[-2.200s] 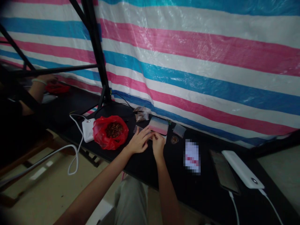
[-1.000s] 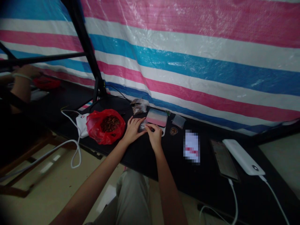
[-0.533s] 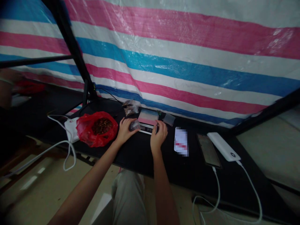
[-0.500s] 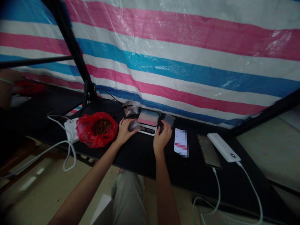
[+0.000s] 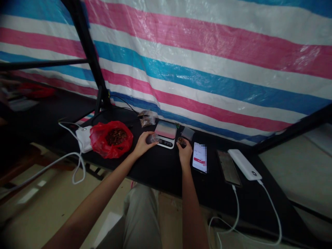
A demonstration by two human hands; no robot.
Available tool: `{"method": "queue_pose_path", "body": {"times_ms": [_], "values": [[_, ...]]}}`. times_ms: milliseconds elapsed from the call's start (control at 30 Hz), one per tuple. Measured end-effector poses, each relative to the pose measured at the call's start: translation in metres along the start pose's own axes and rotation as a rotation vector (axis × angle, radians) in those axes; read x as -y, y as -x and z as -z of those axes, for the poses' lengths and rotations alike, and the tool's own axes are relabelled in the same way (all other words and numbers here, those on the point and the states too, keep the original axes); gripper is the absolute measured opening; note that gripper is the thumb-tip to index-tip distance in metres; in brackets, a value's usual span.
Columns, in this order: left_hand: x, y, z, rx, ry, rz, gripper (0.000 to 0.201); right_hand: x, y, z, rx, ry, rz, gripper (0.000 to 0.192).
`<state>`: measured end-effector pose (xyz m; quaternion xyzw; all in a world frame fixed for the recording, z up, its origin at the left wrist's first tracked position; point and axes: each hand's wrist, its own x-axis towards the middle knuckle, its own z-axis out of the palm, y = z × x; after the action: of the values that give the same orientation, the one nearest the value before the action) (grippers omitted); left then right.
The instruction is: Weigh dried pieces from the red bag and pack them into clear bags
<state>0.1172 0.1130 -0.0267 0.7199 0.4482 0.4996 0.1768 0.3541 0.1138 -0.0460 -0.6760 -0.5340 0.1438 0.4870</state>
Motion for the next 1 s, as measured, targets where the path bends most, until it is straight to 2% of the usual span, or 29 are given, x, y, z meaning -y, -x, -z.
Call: {"method": "queue_pose_path", "body": {"times_ms": [67, 133, 233, 367, 567, 833, 1000], "values": [[0.0, 0.0, -0.001, -0.005, 0.061, 0.039, 0.046, 0.019, 0.001, 0.003, 0.083, -0.056, 0.078, 0.043], [0.002, -0.001, -0.002, -0.013, 0.142, 0.103, 0.046, 0.042, 0.002, 0.004, 0.195, -0.024, 0.22, 0.039], [0.004, -0.002, -0.004, -0.012, 0.252, 0.171, 0.047, 0.077, 0.0, 0.004, 0.31, 0.182, 0.444, 0.035], [0.003, -0.002, -0.006, 0.018, 0.323, 0.175, 0.048, 0.108, -0.002, 0.003, 0.364, 0.468, 0.655, 0.033], [0.001, -0.003, -0.007, 0.013, 0.332, 0.171, 0.05, 0.127, 0.001, 0.004, 0.385, 0.733, 0.856, 0.03], [0.0, -0.003, -0.005, 0.015, 0.344, 0.194, 0.051, 0.154, 0.011, 0.003, 0.414, 0.906, 1.028, 0.027], [0.001, -0.002, -0.006, -0.007, 0.331, 0.158, 0.05, 0.161, 0.016, 0.001, 0.438, 0.963, 1.107, 0.028]]}}
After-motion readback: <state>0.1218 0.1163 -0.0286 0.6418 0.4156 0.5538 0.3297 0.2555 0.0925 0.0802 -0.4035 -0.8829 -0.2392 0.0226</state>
